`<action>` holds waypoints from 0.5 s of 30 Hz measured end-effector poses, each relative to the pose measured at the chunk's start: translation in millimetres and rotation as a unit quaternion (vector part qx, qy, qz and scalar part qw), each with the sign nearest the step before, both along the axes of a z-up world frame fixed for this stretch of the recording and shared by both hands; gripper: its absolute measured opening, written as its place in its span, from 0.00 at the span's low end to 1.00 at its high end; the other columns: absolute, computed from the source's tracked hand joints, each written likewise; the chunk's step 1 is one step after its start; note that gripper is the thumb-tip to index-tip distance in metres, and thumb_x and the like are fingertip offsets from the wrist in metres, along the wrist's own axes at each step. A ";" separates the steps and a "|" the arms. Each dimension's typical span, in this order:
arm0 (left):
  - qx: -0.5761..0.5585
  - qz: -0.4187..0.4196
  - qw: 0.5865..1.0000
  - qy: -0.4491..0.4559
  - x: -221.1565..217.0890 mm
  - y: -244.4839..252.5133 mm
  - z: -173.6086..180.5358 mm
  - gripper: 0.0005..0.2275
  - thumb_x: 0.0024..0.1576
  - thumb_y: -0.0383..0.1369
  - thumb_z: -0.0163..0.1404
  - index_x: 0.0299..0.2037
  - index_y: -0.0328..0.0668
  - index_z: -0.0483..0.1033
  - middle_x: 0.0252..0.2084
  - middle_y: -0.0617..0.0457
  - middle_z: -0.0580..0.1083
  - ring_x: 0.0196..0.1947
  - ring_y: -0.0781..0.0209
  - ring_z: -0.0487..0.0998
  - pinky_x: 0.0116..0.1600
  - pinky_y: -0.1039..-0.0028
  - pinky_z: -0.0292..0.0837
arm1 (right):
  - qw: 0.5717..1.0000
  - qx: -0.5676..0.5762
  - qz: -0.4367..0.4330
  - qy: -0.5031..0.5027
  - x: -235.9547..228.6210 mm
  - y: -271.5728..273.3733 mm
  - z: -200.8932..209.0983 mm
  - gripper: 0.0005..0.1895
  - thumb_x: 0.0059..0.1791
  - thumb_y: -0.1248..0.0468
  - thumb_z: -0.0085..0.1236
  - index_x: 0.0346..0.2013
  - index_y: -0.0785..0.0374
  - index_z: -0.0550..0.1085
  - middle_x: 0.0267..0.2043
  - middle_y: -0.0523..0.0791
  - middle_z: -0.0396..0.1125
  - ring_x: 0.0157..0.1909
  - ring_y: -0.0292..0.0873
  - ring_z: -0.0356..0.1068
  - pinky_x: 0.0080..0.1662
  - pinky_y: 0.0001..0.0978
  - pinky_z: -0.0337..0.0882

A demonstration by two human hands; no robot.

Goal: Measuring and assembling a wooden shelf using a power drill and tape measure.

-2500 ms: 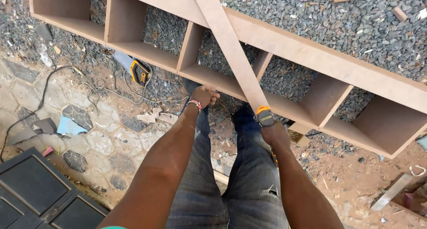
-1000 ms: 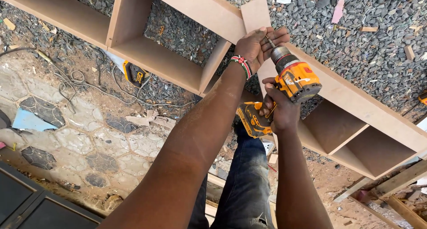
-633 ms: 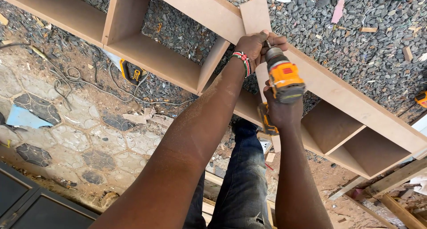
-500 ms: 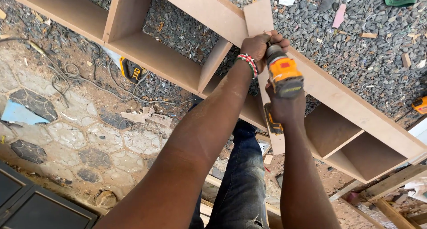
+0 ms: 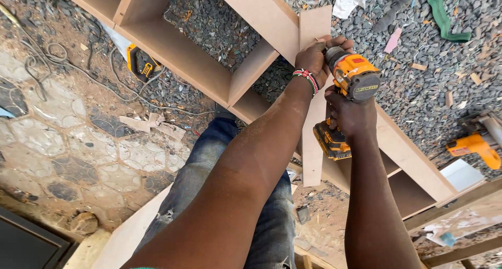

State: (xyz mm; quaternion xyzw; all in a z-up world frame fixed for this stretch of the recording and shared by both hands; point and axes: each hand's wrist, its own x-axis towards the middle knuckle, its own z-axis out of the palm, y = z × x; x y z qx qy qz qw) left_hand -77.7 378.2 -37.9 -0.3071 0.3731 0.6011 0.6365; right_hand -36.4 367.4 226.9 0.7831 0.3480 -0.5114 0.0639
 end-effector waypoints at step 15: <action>0.030 0.025 0.997 -0.059 35.7 -9.2 -50.9 0.23 0.84 0.38 0.32 0.82 0.28 0.48 0.56 0.26 0.84 0.54 0.20 0.88 0.60 0.22 0.88 | 0.994 0.063 -0.051 0.068 39.1 -11.8 -33.5 0.07 0.54 0.64 0.75 0.43 0.65 0.87 0.20 0.53 0.66 0.20 0.45 0.72 0.28 0.42 0.77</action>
